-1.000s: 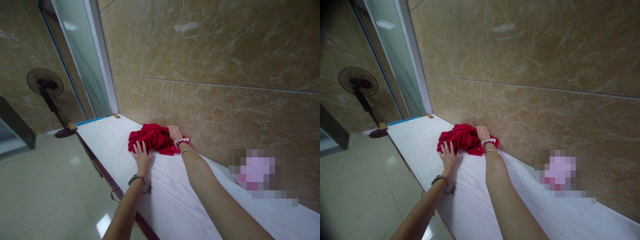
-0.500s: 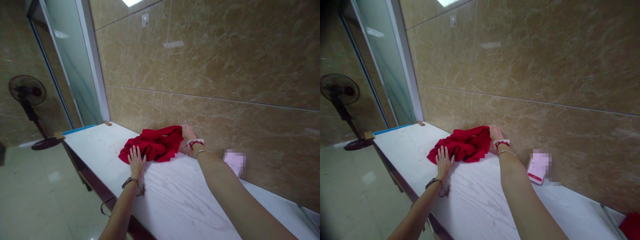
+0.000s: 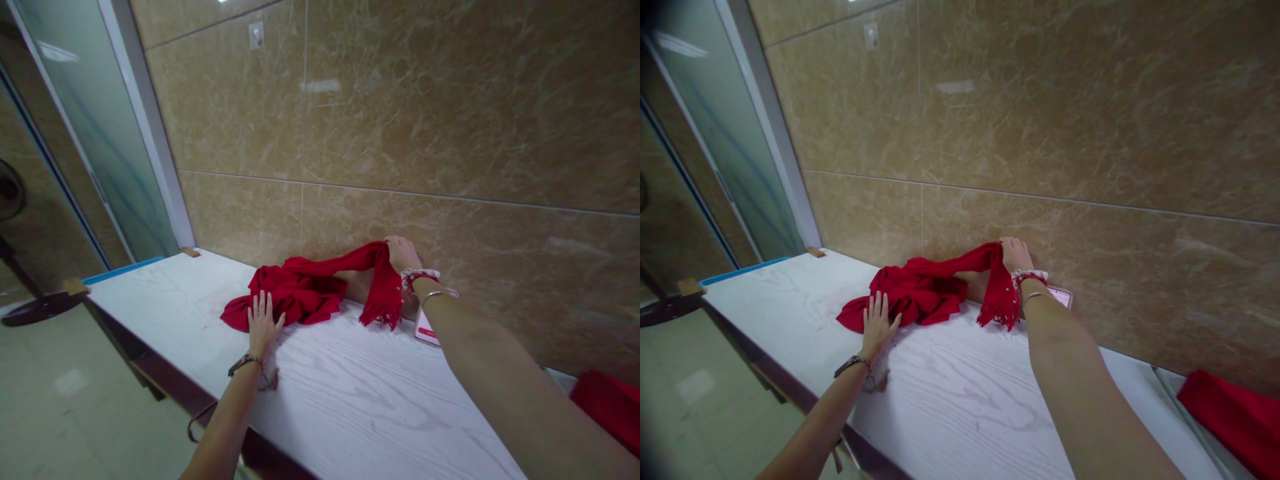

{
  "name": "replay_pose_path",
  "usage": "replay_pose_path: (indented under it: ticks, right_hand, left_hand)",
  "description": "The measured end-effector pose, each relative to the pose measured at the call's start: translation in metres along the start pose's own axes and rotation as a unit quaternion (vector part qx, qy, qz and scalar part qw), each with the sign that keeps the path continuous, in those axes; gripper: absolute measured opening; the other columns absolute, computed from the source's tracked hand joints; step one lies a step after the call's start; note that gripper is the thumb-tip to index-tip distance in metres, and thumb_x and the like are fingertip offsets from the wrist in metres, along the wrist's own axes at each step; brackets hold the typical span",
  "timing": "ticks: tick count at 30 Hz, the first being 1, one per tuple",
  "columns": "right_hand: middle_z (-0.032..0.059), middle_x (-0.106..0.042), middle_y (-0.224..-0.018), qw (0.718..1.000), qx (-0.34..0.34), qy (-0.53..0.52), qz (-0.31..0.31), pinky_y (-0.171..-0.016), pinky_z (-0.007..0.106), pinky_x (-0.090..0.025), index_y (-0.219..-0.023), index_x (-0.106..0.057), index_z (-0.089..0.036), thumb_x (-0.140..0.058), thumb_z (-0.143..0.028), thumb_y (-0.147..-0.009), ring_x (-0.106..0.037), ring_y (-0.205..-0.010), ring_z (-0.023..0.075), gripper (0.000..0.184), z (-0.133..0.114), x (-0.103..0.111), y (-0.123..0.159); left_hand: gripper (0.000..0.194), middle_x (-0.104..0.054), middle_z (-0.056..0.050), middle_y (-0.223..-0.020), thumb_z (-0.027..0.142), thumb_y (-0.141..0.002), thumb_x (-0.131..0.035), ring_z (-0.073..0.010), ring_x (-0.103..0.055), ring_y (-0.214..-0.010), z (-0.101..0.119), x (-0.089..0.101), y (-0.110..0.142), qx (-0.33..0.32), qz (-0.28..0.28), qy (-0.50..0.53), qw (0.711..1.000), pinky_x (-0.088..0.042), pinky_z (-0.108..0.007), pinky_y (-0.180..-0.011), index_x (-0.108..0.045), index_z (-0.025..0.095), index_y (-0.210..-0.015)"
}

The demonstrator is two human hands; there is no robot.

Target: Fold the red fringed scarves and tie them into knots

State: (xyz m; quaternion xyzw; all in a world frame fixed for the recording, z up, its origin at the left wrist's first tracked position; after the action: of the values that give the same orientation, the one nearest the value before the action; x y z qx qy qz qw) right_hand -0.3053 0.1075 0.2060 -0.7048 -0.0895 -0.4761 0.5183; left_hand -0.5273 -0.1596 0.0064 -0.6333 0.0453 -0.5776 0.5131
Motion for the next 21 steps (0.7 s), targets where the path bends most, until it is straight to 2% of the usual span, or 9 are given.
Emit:
replay_pose_path:
  ticks: [5,10,15,18,21]
  right_hand:
    - [0.0144,-0.058,-0.112,0.999,0.015,-0.032,-0.035,-0.088,0.037,-0.035,-0.112,-0.053,-0.014,-0.037,-0.02,-0.085,-0.048,-0.105,0.0245,0.032,-0.038,-0.031,0.02]
    - [0.0125,-0.052,-0.122,0.992,0.052,-0.077,-0.08,-0.092,0.036,-0.033,-0.124,-0.045,-0.016,-0.041,-0.027,-0.084,-0.045,-0.111,0.0217,0.042,-0.097,-0.069,0.026]
    - [0.0109,-0.049,-0.127,0.978,0.091,-0.11,-0.154,-0.094,0.033,-0.033,-0.129,-0.041,-0.016,-0.049,-0.032,-0.08,-0.041,-0.117,0.0195,0.052,-0.156,-0.117,0.036]
    - [0.012,-0.048,-0.129,0.97,0.095,-0.114,-0.192,-0.094,0.035,-0.034,-0.13,-0.04,-0.016,-0.052,-0.031,-0.078,-0.04,-0.119,0.0205,0.056,-0.175,-0.141,0.044]
    - [0.0138,-0.047,-0.13,0.968,0.086,-0.109,-0.21,-0.092,0.038,-0.037,-0.131,-0.039,-0.016,-0.049,-0.027,-0.08,-0.042,-0.119,0.0224,0.054,-0.182,-0.157,0.044]
  left_hand:
    - [0.063,-0.028,-0.017,-0.142,0.041,-0.082,-0.043,-0.0327,-0.018,-0.132,0.005,-0.004,-0.002,-0.029,-0.014,-0.001,0.999,-0.022,-0.053,-0.102,-0.034,0.006,-0.134]
    - [0.063,-0.027,-0.015,-0.143,0.041,-0.08,-0.047,-0.0334,-0.016,-0.132,0.007,-0.014,-0.002,-0.072,-0.035,-0.003,0.997,-0.019,-0.054,-0.103,-0.036,0.012,-0.134]
    - [0.065,-0.026,-0.015,-0.143,0.045,-0.08,-0.048,-0.0346,-0.019,-0.131,0.007,-0.031,0.0,-0.118,-0.074,-0.005,0.99,-0.021,-0.053,-0.101,-0.035,0.015,-0.135]
    - [0.065,-0.026,-0.015,-0.143,0.047,-0.081,-0.046,-0.0335,-0.02,-0.131,0.007,-0.04,0.001,-0.144,-0.091,-0.009,0.985,-0.022,-0.052,-0.101,-0.033,0.016,-0.136]
    - [0.063,-0.026,-0.014,-0.143,0.047,-0.082,-0.045,-0.0322,-0.021,-0.131,0.008,-0.045,0.002,-0.162,-0.105,-0.018,0.981,-0.022,-0.051,-0.101,-0.031,0.018,-0.137]
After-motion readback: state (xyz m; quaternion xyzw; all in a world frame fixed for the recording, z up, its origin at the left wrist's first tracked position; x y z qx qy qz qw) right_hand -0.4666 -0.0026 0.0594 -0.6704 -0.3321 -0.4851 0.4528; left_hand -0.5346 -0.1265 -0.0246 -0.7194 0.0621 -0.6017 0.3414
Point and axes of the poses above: each hand's wrist, its own y-axis away from the middle knuckle, its own x-axis out of the back of the hand, z = x × y, the point moved 7 cm from there along -y, towards the middle knuckle
